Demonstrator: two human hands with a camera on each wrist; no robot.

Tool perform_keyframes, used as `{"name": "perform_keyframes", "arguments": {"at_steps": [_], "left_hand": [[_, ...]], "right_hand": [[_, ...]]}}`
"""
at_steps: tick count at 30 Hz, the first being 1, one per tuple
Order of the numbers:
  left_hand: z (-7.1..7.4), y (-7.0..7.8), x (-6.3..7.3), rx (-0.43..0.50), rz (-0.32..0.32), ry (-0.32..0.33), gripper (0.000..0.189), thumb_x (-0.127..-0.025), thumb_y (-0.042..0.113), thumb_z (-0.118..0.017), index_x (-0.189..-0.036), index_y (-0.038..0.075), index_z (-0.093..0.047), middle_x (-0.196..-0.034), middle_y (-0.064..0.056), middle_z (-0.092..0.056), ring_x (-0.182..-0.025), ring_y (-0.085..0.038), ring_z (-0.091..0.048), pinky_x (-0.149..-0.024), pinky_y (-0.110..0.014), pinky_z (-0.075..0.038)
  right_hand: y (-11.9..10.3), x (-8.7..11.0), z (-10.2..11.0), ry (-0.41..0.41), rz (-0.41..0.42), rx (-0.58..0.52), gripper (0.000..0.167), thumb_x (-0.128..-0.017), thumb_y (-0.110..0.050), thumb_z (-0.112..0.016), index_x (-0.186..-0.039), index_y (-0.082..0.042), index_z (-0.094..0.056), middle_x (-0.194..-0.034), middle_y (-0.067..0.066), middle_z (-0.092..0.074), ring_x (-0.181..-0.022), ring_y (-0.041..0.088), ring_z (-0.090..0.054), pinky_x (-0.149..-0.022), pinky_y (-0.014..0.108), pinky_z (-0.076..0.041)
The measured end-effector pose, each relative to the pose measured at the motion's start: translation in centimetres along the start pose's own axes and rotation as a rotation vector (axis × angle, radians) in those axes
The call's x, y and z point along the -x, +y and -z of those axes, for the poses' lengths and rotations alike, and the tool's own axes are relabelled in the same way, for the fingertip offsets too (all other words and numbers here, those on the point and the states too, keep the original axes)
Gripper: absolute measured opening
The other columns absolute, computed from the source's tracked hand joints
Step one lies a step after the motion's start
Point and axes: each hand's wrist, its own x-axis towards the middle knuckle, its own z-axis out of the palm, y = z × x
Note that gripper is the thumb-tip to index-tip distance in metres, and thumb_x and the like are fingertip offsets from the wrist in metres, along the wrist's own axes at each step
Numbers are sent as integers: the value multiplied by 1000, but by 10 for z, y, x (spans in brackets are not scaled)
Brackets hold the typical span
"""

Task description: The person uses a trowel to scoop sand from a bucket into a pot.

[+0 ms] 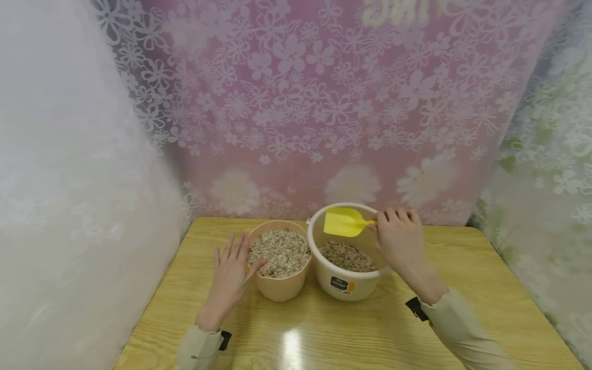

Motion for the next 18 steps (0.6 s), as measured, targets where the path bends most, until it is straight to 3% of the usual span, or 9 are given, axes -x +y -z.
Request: {"name": "perform_keyframes", "arguments": {"at_steps": [5, 10, 14, 18], "left_hand": [[5, 24, -10, -22, -30, 2, 90, -98, 54, -58, -160, 0, -23, -165, -21, -23, -154, -40, -14, -119, -69, -8], [-2, 63, -18, -43, -139, -18, 89, -97, 54, -59, -160, 0, -25, -166, -18, -24, -155, -38, -14, -121, -66, -10], [-15, 89, -22, -42, -209, -53, 87, -99, 58, -51, -160, 1, -26, -165, -18, -26, -155, -37, -14, -121, -66, -11], [-28, 106, -25, -39, -237, -81, 88, -99, 62, -46, -160, 1, -27, -165, -17, -27, -155, -36, -15, -120, -67, -15]], "right_hand": [[7, 10, 0, -173, 59, 129, 26, -84, -8, -82, -70, 0, -61, -72, 17, -58, -74, 36, -54, -75, 44, -43], [3, 11, -8, -279, 132, 218, 42, -85, 4, -78, -57, -6, -48, -62, 12, -49, -69, 29, -46, -76, 39, -42], [0, 6, -19, -390, 178, 290, 46, -82, -7, -79, -52, -10, -44, -55, 9, -47, -69, 29, -49, -78, 37, -41], [-3, 4, -31, -481, 214, 347, 47, -82, -10, -80, -51, -11, -45, -53, 8, -49, -67, 27, -51, -79, 36, -41]]}}
